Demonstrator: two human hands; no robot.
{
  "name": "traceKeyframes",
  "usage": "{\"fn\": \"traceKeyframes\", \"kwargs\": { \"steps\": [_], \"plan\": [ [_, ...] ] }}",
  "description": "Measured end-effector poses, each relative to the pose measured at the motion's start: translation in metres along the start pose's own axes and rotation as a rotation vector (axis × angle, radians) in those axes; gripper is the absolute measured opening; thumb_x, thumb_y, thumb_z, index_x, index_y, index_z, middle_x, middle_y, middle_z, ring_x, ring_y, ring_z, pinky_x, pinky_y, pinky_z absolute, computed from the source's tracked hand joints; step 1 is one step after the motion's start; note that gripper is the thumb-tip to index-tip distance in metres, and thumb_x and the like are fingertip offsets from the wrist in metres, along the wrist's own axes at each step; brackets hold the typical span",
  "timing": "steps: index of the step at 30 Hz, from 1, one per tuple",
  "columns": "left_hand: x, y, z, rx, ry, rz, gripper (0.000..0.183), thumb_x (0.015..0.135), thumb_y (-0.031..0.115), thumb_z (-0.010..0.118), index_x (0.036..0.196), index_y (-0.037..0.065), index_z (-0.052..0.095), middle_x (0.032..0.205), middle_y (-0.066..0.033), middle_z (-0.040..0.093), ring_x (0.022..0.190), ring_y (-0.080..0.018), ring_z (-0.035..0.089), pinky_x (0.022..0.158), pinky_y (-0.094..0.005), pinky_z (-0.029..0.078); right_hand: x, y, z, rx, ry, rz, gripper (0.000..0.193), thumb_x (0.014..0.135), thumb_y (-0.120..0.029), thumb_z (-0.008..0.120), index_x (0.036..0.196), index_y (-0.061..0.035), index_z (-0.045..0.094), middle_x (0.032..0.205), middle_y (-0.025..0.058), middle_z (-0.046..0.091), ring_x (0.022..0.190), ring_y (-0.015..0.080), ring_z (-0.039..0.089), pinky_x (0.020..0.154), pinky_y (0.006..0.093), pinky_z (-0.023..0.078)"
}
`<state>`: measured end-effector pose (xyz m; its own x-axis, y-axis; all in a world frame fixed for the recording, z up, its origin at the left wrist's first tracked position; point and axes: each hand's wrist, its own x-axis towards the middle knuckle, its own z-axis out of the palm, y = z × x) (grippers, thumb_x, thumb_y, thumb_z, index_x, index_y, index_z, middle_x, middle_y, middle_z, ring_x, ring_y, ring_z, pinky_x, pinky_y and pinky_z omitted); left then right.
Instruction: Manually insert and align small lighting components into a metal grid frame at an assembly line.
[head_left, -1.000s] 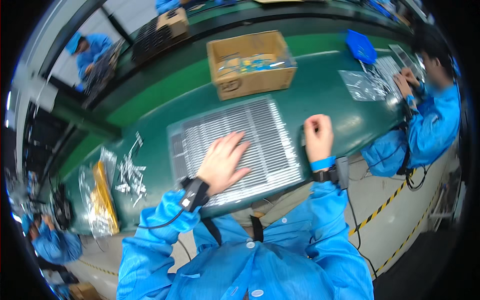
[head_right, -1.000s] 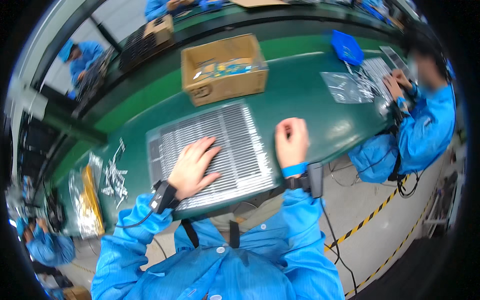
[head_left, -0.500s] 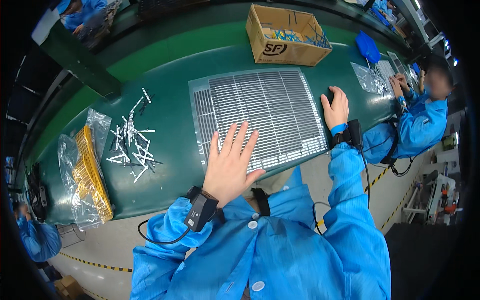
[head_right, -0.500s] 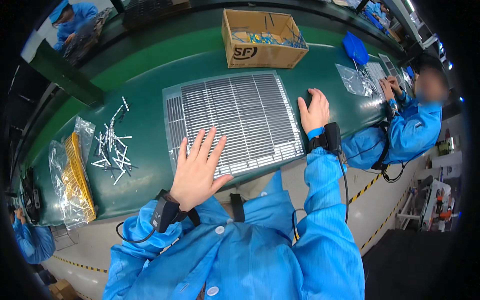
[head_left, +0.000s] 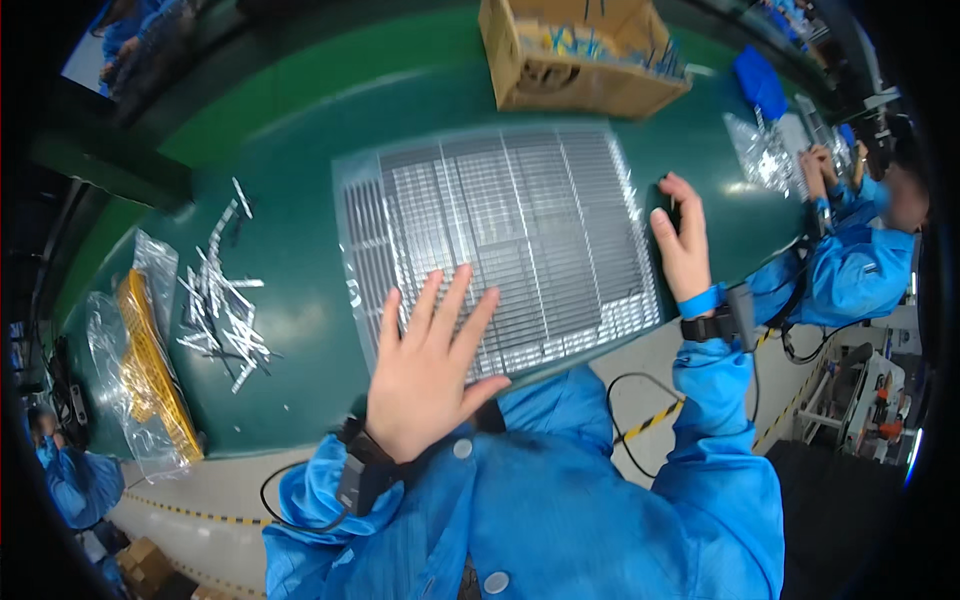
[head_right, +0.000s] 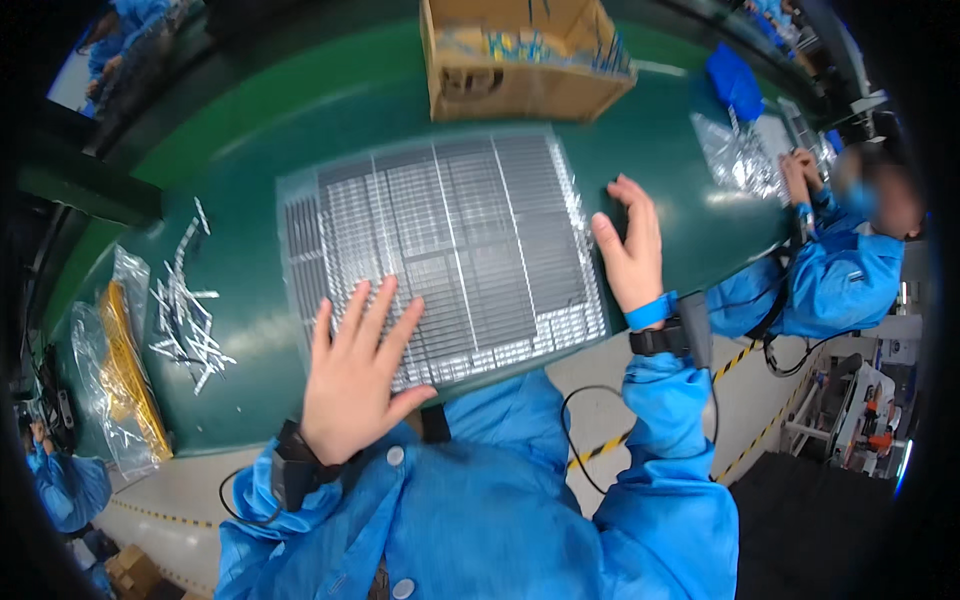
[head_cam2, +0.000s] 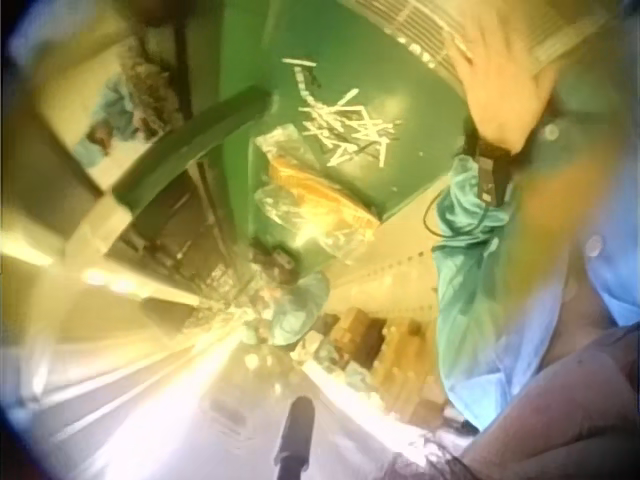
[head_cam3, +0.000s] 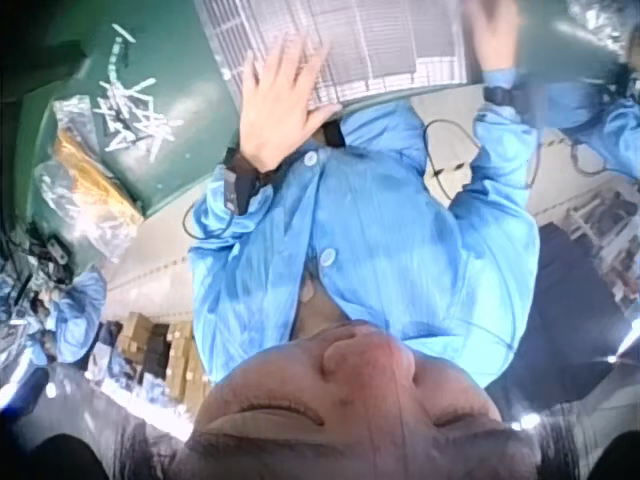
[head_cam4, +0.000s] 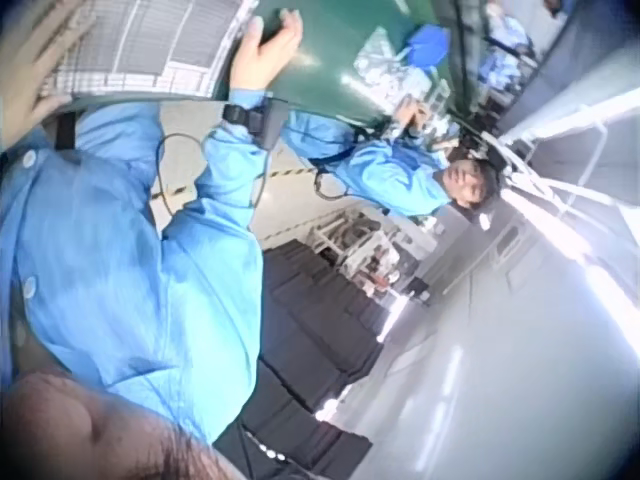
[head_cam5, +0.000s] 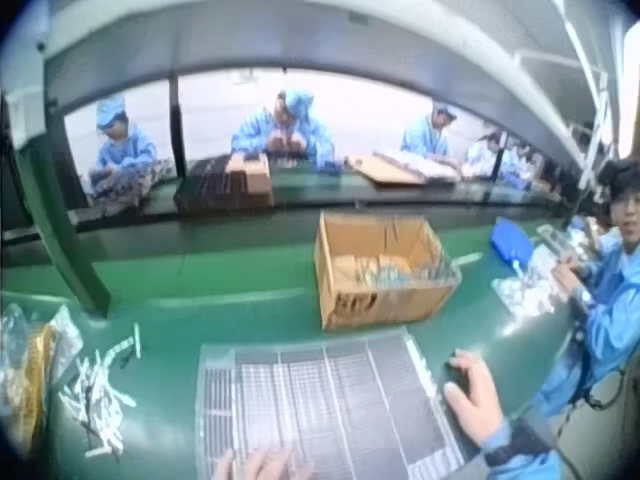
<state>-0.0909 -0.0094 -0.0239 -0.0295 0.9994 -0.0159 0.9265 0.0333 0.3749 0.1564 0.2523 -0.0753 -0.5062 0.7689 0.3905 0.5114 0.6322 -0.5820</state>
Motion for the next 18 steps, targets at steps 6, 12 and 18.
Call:
{"fn": "traceKeyframes", "kwargs": {
  "steps": [6, 12, 18],
  "plan": [
    [0.009, 0.004, 0.005, 0.041, -0.090, -0.041, 0.087, 0.074, 0.052, 0.072, 0.143, 0.009, 0.045, 0.153, -0.0209, 0.032, 0.141, -0.0437, 0.028, 0.112, -0.0630, 0.016, -0.031, -0.028, -0.017, -0.105, -0.200, -0.033, 0.075, 0.072, -0.042, 0.074, 0.130, -0.0008, 0.050, 0.140, 0.0220, 0.047, 0.131, 0.0433, 0.042, 0.110, 0.0502, 0.031],
    [-0.003, 0.008, 0.004, 0.116, -0.072, -0.078, 0.083, 0.076, 0.052, 0.070, 0.142, 0.008, 0.046, 0.151, -0.0213, 0.035, 0.139, -0.0443, 0.030, 0.112, -0.0655, 0.016, -0.032, -0.054, -0.019, -0.157, -0.311, -0.009, 0.089, 0.062, -0.042, 0.085, 0.134, -0.0060, 0.046, 0.145, 0.0162, 0.041, 0.138, 0.0385, 0.034, 0.113, 0.0570, 0.022],
    [-0.010, 0.007, 0.006, 0.133, -0.077, -0.064, 0.084, 0.073, 0.046, 0.070, 0.141, 0.004, 0.045, 0.151, -0.0247, 0.034, 0.140, -0.0463, 0.027, 0.113, -0.0647, 0.013, -0.039, -0.054, -0.024, 0.030, -0.300, 0.001, 0.077, 0.065, -0.038, 0.084, 0.130, -0.0134, 0.052, 0.143, 0.0126, 0.043, 0.138, 0.0375, 0.035, 0.114, 0.0554, 0.023]
  ]
}}
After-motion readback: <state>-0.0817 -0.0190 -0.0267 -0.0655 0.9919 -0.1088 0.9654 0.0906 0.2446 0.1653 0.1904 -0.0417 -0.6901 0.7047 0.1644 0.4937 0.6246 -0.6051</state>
